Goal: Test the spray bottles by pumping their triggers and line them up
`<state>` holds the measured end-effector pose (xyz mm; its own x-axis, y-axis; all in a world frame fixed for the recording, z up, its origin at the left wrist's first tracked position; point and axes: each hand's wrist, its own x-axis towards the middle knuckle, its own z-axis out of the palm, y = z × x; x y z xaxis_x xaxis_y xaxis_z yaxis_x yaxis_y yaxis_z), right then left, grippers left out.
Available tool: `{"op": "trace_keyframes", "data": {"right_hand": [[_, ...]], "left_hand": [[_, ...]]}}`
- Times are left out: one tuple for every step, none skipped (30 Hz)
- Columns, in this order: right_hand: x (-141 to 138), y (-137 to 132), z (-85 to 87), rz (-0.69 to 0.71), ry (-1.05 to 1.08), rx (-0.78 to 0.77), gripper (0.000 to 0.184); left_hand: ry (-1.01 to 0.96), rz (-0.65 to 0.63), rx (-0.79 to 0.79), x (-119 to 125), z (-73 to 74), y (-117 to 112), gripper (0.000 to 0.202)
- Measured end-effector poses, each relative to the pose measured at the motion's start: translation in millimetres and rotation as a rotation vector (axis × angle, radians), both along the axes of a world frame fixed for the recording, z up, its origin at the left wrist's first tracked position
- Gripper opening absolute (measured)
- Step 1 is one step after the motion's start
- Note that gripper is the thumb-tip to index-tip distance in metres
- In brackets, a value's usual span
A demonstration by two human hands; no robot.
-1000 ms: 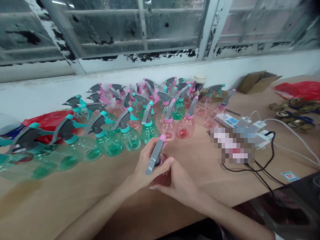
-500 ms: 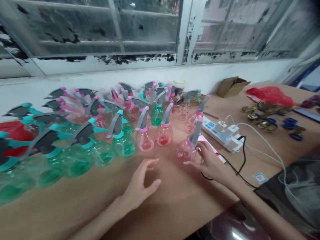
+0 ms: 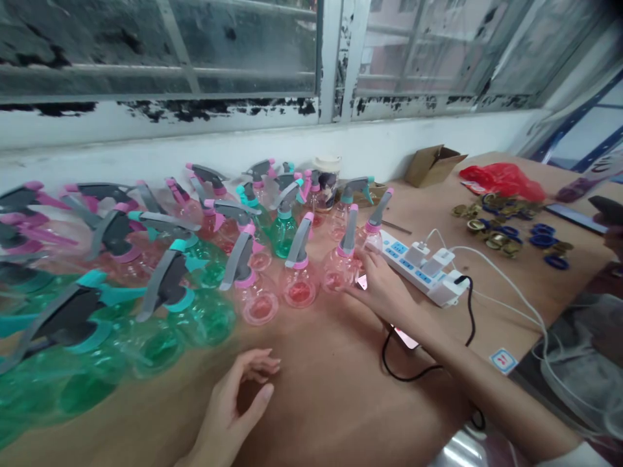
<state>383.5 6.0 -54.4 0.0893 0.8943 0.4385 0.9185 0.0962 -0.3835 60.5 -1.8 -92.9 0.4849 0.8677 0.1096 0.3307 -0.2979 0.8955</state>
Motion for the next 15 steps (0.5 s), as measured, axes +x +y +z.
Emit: {"op": "trace_keyframes", "data": {"right_hand": [[-0.3,2.7,-0.2,-0.001,0.000,-0.001,0.061],[-0.6,5.1,-0.5,-0.003,0.003,-0.002,0.061],[-0.9,7.2,-1.1,-0.008,0.009,-0.004,0.061],[-1.4,8.8,-1.8,-0.013,0.014,-0.009,0.061],[-2.0,9.8,-2.6,-0.021,0.020,-0.014,0.062],[-2.5,10.1,-3.4,-0.031,0.027,-0.017,0.062],[-3.0,9.6,-3.9,-0.038,0.033,-0.017,0.064],[-3.3,8.2,-4.1,-0.044,0.040,-0.013,0.066],[-3.3,5.8,-3.5,-0.053,0.051,-0.007,0.068],[-2.7,2.7,-2.2,-0.066,0.068,-0.001,0.069],[-1.5,-1.1,0.0,-0.082,0.094,0.001,0.067],[0.3,-5.2,3.0,-0.098,0.129,-0.006,0.062],[2.9,-9.2,6.6,-0.119,0.171,-0.016,0.053],[6.1,-12.7,10.4,-0.145,0.213,-0.021,0.044],[9.8,-15.3,14.0,-0.174,0.250,-0.015,0.036]], "left_hand": [[-0.001,0.013,-0.017,0.3,0.8,0.3,0.025],[-0.001,0.023,-0.027,0.7,1.6,0.7,0.024],[-0.002,0.030,-0.033,1.2,2.5,1.2,0.024],[-0.002,0.036,-0.035,1.9,3.3,1.6,0.024],[-0.001,0.039,-0.037,2.4,4.1,1.9,0.024],[0.001,0.045,-0.038,2.8,4.7,2.1,0.024],[0.005,0.050,-0.042,2.9,5.1,2.3,0.024],[0.009,0.055,-0.050,2.6,5.1,2.5,0.023],[0.011,0.056,-0.057,1.8,4.5,2.8,0.023],[0.012,0.054,-0.064,0.7,3.3,3.2,0.023],[0.013,0.051,-0.071,-0.7,1.4,3.7,0.023],[0.013,0.050,-0.076,-2.2,-1.1,4.2,0.023],[0.015,0.047,-0.080,-3.5,-4.0,4.8,0.023],[0.014,0.053,-0.081,-4.4,-7.0,5.2,0.023],[0.011,0.072,-0.081,-4.8,-9.8,5.5,0.024]]}}
